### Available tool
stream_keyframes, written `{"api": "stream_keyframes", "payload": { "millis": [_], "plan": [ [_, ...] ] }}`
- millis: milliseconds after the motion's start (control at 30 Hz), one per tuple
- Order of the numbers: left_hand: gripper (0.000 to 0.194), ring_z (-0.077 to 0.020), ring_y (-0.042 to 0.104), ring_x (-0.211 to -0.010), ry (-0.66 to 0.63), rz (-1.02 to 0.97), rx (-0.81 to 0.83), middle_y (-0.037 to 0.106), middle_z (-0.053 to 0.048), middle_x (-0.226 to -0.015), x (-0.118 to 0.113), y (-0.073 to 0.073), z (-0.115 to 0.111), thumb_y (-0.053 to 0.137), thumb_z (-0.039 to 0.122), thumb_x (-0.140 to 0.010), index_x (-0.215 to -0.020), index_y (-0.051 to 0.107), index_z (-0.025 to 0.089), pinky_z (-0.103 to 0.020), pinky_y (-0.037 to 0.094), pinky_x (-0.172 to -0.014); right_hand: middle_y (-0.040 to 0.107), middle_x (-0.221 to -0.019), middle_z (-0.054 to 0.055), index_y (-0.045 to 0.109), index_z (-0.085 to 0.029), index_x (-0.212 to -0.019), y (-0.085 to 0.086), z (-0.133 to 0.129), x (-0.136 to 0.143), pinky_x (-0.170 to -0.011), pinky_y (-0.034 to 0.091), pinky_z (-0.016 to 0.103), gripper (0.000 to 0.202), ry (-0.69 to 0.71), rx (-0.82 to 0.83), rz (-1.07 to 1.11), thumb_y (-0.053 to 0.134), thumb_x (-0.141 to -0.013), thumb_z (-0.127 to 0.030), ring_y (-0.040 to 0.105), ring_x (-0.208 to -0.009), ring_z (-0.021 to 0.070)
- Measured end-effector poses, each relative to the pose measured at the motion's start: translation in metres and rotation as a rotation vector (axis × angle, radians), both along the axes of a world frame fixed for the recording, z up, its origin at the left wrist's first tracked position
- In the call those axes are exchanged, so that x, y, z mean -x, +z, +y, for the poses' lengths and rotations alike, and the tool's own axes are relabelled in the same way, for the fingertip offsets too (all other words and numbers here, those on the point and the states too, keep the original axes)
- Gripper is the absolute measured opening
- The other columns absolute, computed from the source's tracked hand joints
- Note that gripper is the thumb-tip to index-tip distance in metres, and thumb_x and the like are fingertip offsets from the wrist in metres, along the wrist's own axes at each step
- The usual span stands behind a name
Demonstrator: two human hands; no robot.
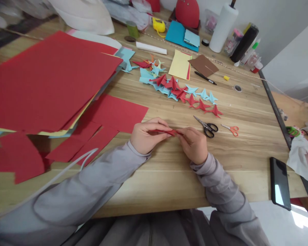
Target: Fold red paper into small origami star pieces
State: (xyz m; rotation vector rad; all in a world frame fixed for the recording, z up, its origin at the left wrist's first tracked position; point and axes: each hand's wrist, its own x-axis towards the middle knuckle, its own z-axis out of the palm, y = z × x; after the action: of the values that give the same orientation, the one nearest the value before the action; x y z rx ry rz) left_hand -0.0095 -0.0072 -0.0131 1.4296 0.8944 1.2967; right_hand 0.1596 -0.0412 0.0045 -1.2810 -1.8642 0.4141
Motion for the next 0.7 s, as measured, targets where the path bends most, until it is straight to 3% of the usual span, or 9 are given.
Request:
{"api": "stream_keyframes", "payload": {
  "millis": [267,467,700],
  "plan": [
    [0.01,-0.0125,0.062,-0.064,0.002,-0.046,0.033,0.068,-0.003,-0.072,-0.001,0.003,0.003,0.078,0.016,-0.06,-0.069,0.076,0.02,-0.023,0.053,-0.056,0.072,-0.085,0.003,0.067,-0.025,-0.103,-0.008,-0.001,-0.002,-0.074,0.055,0.03,0.023,-0.027,0.034,0.167,0.066,-0.081,-0.024,0.066,-0.076,0.0163],
    [0.012,-0.0102,0.061,-0.058,-0.009,-0.108,0.09,0.069,-0.002,-0.073,-0.002,0.004,0.002,0.081,0.017,-0.057,-0.068,0.076,0.018,-0.02,0.053,-0.051,0.072,-0.086,0.002,0.069,-0.024,-0.095,-0.011,-0.001,-0.002,-0.074,0.055,0.03,0.013,0.051,0.084,0.283,0.059,-0.087,-0.024,0.067,-0.078,0.0154],
    [0.011,-0.01,0.062,-0.058,-0.047,-0.144,0.136,0.068,-0.002,-0.074,-0.002,0.004,0.001,0.08,0.016,-0.058,-0.068,0.075,0.018,-0.02,0.054,-0.051,0.072,-0.085,0.002,0.07,-0.025,-0.092,-0.014,0.001,-0.002,-0.074,0.054,0.03,0.012,0.026,0.034,0.25,0.064,-0.083,-0.02,0.067,-0.081,0.0163]
  ]
}}
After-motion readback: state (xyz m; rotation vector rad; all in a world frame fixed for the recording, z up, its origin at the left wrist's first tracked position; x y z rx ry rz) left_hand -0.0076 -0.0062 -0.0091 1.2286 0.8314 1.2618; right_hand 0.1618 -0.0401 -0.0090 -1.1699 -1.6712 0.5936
